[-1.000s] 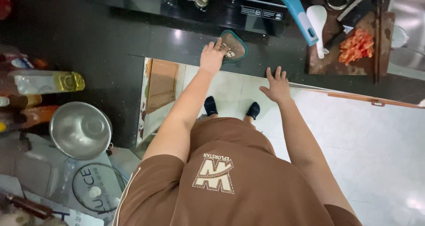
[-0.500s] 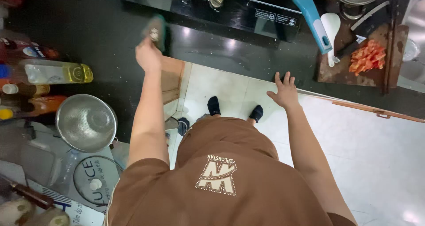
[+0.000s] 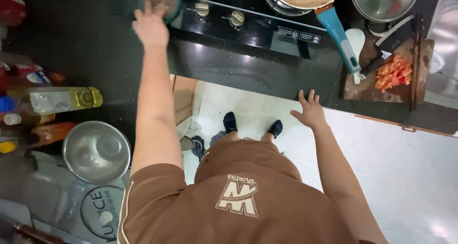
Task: Slicing tomatoes and preparing fish in a pan on a stove.
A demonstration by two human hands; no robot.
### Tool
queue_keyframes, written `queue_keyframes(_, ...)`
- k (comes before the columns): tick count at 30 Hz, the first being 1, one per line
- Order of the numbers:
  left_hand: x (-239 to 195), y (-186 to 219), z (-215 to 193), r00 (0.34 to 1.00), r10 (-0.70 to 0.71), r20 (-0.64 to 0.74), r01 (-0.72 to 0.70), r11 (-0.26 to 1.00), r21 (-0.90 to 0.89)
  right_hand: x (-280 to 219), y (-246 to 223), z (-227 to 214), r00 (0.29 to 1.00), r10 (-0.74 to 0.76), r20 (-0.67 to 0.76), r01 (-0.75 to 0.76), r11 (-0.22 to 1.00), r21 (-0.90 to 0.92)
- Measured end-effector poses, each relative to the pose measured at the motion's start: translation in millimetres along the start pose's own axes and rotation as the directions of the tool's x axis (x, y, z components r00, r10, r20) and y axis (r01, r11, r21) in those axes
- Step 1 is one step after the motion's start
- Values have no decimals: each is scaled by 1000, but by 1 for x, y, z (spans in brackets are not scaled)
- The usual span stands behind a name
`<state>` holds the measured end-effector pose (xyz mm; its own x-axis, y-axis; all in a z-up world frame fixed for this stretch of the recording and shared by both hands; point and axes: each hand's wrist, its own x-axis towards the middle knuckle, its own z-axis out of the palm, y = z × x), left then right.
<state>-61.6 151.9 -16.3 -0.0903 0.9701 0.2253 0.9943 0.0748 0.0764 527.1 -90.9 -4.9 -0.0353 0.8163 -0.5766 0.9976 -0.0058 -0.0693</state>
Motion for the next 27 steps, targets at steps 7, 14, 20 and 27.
queue_keyframes(7,8,-25,1,988,-153,-2,152,985,85,-4,5,0,997,-57,-49,57,998,5)
queue_keyframes(14,-44,55,0,994,-106,-17,107,974,201,-3,1,3,998,-50,-45,50,999,7)
queue_keyframes(20,-102,153,-76,952,-23,305,43,997,-57,-4,3,8,996,-43,-74,43,999,0)
queue_keyframes(27,-129,260,-151,923,210,322,106,665,-739,-9,-3,7,999,2,-39,-1,1000,21)
